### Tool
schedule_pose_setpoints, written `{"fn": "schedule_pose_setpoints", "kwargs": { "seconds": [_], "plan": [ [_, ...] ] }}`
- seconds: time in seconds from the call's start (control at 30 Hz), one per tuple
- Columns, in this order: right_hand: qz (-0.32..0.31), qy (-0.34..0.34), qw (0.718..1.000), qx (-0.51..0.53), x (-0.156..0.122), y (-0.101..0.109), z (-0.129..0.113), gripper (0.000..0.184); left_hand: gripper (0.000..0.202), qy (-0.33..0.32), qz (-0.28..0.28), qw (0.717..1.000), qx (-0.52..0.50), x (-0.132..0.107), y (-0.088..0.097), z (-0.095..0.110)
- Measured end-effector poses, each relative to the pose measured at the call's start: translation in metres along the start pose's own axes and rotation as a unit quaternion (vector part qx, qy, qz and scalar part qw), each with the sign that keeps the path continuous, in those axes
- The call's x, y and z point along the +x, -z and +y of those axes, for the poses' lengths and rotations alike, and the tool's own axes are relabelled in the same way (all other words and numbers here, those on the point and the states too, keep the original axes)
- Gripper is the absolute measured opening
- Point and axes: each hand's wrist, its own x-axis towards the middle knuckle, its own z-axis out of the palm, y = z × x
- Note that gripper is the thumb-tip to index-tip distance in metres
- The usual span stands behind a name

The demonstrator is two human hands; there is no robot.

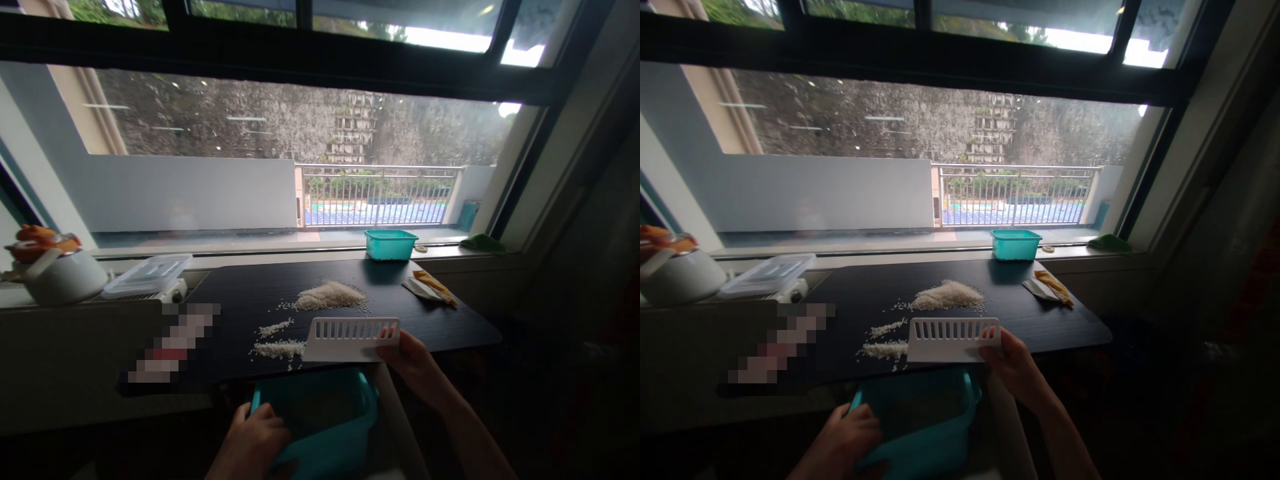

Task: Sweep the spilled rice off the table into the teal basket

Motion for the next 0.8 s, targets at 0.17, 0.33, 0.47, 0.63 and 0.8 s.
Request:
{"fn": "schedule_pose_setpoints", "kwargs": {
  "seconds": [0.17, 0.33, 0.47, 0.63, 0.8],
  "plan": [
    [-0.005, 0.0, 1.0, 0.013, 0.007, -0.005, 0.002, 0.019, 0.009, 0.001, -0.009, 1.0, -0.014, -0.001, 0.003, 0.001],
    [-0.013, -0.009, 1.0, 0.002, 0.001, -0.006, -0.004, 0.02, 0.008, -0.002, -0.002, 1.0, -0.011, -0.001, 0.003, 0.001],
    [-0.007, -0.006, 1.0, -0.009, 0.002, -0.004, -0.009, 0.021, 0.01, -0.01, 0.007, 1.0, -0.008, -0.001, 0.003, 0.002],
    [0.004, 0.001, 1.0, -0.005, 0.014, -0.007, -0.002, 0.021, 0.008, -0.002, -0.004, 1.0, -0.013, -0.001, 0.005, 0.003],
    [-0.011, -0.003, 1.0, -0.006, 0.012, -0.009, 0.004, 0.02, 0.008, -0.001, -0.007, 1.0, -0.013, -0.002, 0.005, 0.001]
  ]
}}
